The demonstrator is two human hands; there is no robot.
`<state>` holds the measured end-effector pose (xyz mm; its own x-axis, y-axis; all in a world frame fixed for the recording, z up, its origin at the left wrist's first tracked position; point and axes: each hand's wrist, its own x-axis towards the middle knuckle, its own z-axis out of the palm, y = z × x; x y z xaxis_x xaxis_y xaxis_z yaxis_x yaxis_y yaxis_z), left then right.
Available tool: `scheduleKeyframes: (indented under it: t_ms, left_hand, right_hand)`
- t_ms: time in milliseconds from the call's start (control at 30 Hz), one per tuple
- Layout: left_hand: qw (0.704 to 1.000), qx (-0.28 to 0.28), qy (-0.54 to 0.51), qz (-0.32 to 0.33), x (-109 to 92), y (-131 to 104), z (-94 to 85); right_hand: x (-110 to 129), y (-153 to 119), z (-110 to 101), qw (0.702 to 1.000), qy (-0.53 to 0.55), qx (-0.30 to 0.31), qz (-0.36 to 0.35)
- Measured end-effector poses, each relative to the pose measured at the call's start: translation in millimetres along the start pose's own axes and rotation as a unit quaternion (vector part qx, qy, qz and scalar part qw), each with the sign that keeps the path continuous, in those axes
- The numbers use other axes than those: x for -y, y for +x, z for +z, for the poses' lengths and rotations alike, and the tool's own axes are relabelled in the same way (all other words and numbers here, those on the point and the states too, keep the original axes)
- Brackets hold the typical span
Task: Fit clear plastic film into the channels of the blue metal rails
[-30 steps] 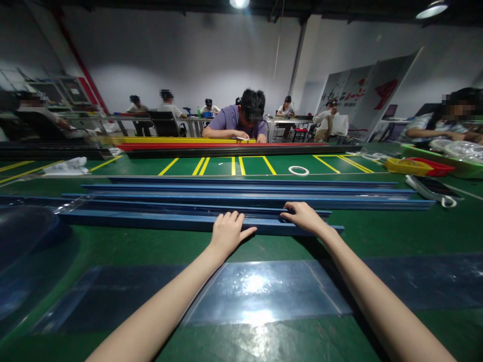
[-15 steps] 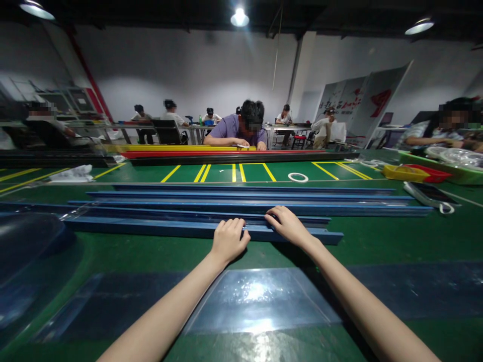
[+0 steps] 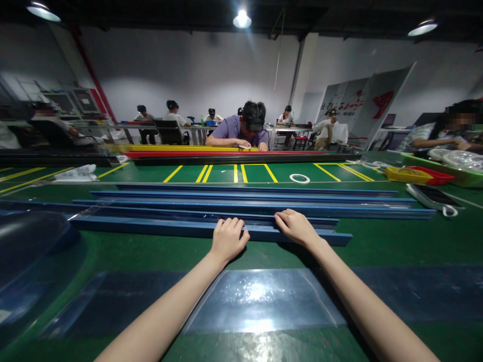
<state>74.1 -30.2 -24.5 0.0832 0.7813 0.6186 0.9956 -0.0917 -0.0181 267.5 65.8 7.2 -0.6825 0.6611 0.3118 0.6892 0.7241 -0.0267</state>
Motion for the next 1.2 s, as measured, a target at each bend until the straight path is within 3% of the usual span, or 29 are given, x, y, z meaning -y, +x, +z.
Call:
scheduleKeyframes:
  t_ms: [333,1200]
  left_hand:
    - [1.000,0.002,0.021,0.010,0.1,0.8,2.1]
    - [0.999,0.035,0.031,0.014,0.6,1.9,-0.5]
  right_hand:
    - [-32.6,-6.6,-1.2,1.000,0.022,-0.008,0.018]
    - [-33.2,-3.0,1.4,0.997,0.062,0.008,0.052]
